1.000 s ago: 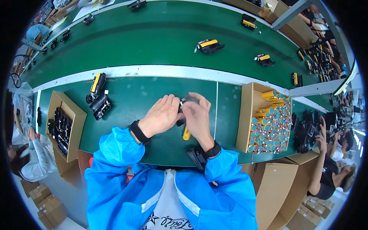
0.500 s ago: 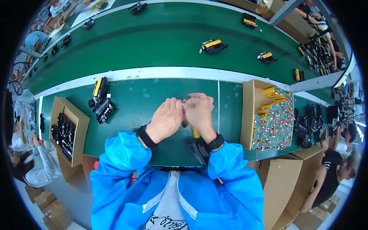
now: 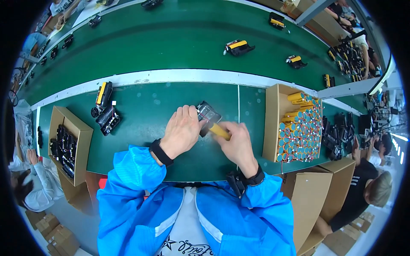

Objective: The person assembles battery packs by hand by picking up a battery and a plastic housing, inserting the battery, and connecting the wires. They then place the assembled unit onto a conveyor belt and repeat the process.

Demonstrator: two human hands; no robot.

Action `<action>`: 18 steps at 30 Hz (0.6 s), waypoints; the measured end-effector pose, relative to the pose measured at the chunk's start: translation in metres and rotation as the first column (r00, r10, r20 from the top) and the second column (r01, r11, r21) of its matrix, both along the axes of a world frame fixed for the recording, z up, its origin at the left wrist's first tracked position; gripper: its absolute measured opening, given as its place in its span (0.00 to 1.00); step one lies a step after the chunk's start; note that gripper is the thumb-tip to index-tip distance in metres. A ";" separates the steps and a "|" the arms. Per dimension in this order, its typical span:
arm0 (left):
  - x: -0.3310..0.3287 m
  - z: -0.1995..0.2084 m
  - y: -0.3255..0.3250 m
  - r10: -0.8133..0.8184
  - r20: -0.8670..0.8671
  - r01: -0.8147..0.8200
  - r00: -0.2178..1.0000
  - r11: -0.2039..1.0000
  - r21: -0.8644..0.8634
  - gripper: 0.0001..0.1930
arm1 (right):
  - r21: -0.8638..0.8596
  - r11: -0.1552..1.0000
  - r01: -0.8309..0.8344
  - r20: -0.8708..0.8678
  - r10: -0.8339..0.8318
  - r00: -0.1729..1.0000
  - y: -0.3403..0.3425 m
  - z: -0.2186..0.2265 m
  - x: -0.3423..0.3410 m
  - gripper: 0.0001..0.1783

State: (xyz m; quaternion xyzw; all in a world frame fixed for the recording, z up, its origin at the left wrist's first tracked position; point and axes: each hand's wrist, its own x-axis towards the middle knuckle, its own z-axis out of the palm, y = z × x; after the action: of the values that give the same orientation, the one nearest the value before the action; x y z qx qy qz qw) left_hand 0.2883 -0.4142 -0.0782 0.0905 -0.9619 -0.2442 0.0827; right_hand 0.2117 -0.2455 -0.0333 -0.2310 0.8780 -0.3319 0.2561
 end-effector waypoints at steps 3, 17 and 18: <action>0.001 0.001 0.005 0.013 -0.018 -0.013 1.000 1.000 -0.008 0.17 | 0.129 0.987 -0.095 -0.347 0.135 0.928 -0.002 0.000 -0.007 0.18; -0.003 0.000 0.015 0.102 0.023 -0.102 0.995 0.995 -0.019 0.17 | -0.210 0.976 -0.055 -0.503 -0.060 0.862 -0.008 -0.011 0.013 0.17; -0.003 -0.001 0.015 0.103 0.025 -0.103 0.994 0.994 -0.020 0.17 | -0.209 0.976 -0.054 -0.500 -0.059 0.864 -0.008 -0.013 0.013 0.17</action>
State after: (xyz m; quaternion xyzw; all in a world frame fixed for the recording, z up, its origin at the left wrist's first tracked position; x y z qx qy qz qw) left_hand 0.2856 -0.3988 -0.0796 0.1425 -0.9592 -0.2294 0.0834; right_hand 0.2250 -0.2530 -0.0466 -0.3350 0.8733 -0.3537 -0.0090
